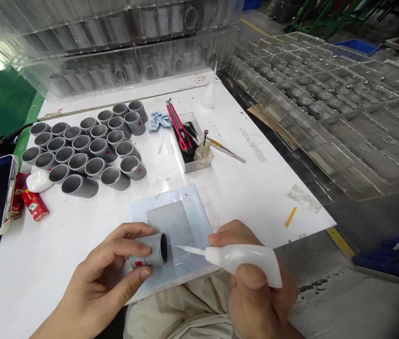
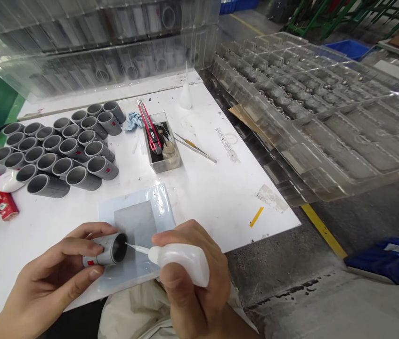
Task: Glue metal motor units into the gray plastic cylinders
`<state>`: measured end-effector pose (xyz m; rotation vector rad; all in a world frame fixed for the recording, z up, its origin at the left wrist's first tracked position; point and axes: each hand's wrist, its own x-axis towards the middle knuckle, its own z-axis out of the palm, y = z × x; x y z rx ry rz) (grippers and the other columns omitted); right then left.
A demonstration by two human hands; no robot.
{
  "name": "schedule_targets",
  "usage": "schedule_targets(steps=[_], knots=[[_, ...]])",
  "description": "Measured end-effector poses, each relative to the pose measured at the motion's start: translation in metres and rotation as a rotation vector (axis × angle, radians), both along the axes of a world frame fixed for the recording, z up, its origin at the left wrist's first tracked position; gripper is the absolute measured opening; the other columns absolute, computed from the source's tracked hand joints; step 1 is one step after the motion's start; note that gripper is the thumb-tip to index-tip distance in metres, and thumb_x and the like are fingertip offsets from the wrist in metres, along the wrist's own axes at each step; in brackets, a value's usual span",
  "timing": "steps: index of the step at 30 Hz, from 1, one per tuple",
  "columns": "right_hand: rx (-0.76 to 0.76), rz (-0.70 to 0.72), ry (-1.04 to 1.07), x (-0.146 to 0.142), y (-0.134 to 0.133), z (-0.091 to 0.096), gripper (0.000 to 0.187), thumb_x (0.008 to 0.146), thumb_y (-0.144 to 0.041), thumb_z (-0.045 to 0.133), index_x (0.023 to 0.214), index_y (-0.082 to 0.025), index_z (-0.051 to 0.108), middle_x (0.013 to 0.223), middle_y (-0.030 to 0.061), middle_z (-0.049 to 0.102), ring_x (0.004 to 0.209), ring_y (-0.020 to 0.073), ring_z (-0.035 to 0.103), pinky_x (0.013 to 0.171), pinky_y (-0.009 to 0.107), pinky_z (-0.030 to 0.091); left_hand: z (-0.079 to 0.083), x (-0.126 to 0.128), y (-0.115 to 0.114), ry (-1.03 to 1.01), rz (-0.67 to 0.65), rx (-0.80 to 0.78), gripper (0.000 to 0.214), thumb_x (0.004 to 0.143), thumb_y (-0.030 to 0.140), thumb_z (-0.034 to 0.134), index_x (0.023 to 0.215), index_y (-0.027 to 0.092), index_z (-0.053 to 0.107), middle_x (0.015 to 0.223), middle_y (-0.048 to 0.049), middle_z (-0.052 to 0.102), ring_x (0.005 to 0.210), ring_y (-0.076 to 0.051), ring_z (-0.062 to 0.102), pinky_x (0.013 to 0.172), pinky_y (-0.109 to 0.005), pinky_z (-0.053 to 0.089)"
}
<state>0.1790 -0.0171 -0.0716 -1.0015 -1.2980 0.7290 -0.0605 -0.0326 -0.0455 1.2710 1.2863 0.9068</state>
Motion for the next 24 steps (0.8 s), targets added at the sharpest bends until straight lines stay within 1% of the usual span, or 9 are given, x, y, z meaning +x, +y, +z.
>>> schedule_targets(steps=[2, 4, 7, 10, 13, 17, 24], knots=[[0.043, 0.025, 0.048, -0.0024, 0.0012, -0.0007, 0.025, 0.103, -0.037, 0.058, 0.118, -0.027, 0.075, 0.092, 0.0077, 0.076, 0.083, 0.0265, 0.067, 0.066, 0.043, 0.052, 0.0000, 0.0000, 0.0006, 0.016, -0.021, 0.040, 0.013, 0.101, 0.023, 0.072, 0.105, 0.034, 0.078, 0.136, -0.0056, 0.068, 0.131, -0.024, 0.061, 0.095, -0.022, 0.055], [0.051, 0.038, 0.085, -0.0044, 0.0033, -0.0001, 0.024, 0.102, -0.035, 0.061, 0.117, -0.026, 0.076, 0.092, 0.0078, 0.076, 0.082, 0.0261, 0.067, 0.065, 0.042, 0.052, -0.0003, -0.0003, 0.0016, 0.033, -0.039, 0.069, 0.013, 0.100, 0.022, 0.072, 0.103, 0.034, 0.077, 0.135, -0.0057, 0.068, 0.127, -0.024, 0.064, 0.092, -0.024, 0.056], [-0.005, 0.031, 0.099, -0.0055, 0.0054, 0.0008, 0.025, 0.103, -0.037, 0.059, 0.116, -0.027, 0.078, 0.093, 0.0080, 0.075, 0.084, 0.0260, 0.067, 0.065, 0.041, 0.052, -0.0004, -0.0005, 0.0025, 0.055, -0.048, 0.088, 0.015, 0.099, 0.021, 0.072, 0.102, 0.034, 0.078, 0.135, -0.0059, 0.069, 0.125, -0.024, 0.065, 0.091, -0.025, 0.056], [-0.055, 0.020, 0.100, -0.0058, 0.0056, 0.0012, 0.027, 0.104, -0.038, 0.055, 0.111, -0.025, 0.079, 0.095, 0.0094, 0.074, 0.085, 0.0257, 0.067, 0.065, 0.039, 0.051, 0.0002, -0.0005, 0.0023, 0.063, -0.066, 0.090, 0.020, 0.099, 0.018, 0.070, 0.103, 0.036, 0.077, 0.136, -0.0027, 0.067, 0.125, -0.021, 0.064, 0.097, -0.023, 0.054], [-0.058, 0.007, 0.092, -0.0068, 0.0054, 0.0013, 0.025, 0.103, -0.037, 0.057, 0.109, -0.026, 0.079, 0.096, 0.0088, 0.074, 0.087, 0.0260, 0.068, 0.066, 0.039, 0.052, 0.0008, -0.0004, 0.0024, 0.069, -0.081, 0.085, 0.023, 0.099, 0.016, 0.069, 0.104, 0.038, 0.076, 0.136, 0.0000, 0.067, 0.124, -0.019, 0.064, 0.098, -0.021, 0.053], [-0.081, -0.004, 0.128, -0.0081, 0.0053, 0.0011, 0.025, 0.104, -0.037, 0.058, 0.108, -0.027, 0.080, 0.097, 0.0084, 0.075, 0.086, 0.0247, 0.068, 0.063, 0.037, 0.051, 0.0010, -0.0008, 0.0029, 0.076, -0.077, 0.102, 0.025, 0.097, 0.014, 0.069, 0.103, 0.037, 0.077, 0.135, -0.0006, 0.068, 0.124, -0.020, 0.064, 0.101, -0.023, 0.053], [-0.114, 0.008, 0.166, -0.0074, 0.0045, -0.0006, 0.022, 0.101, -0.034, 0.061, 0.107, -0.026, 0.081, 0.096, 0.0080, 0.076, 0.084, 0.0233, 0.068, 0.059, 0.035, 0.050, 0.0012, -0.0013, 0.0027, 0.074, -0.098, 0.100, 0.025, 0.099, 0.014, 0.067, 0.103, 0.037, 0.076, 0.135, 0.0000, 0.067, 0.125, -0.019, 0.063, 0.105, -0.024, 0.052]])
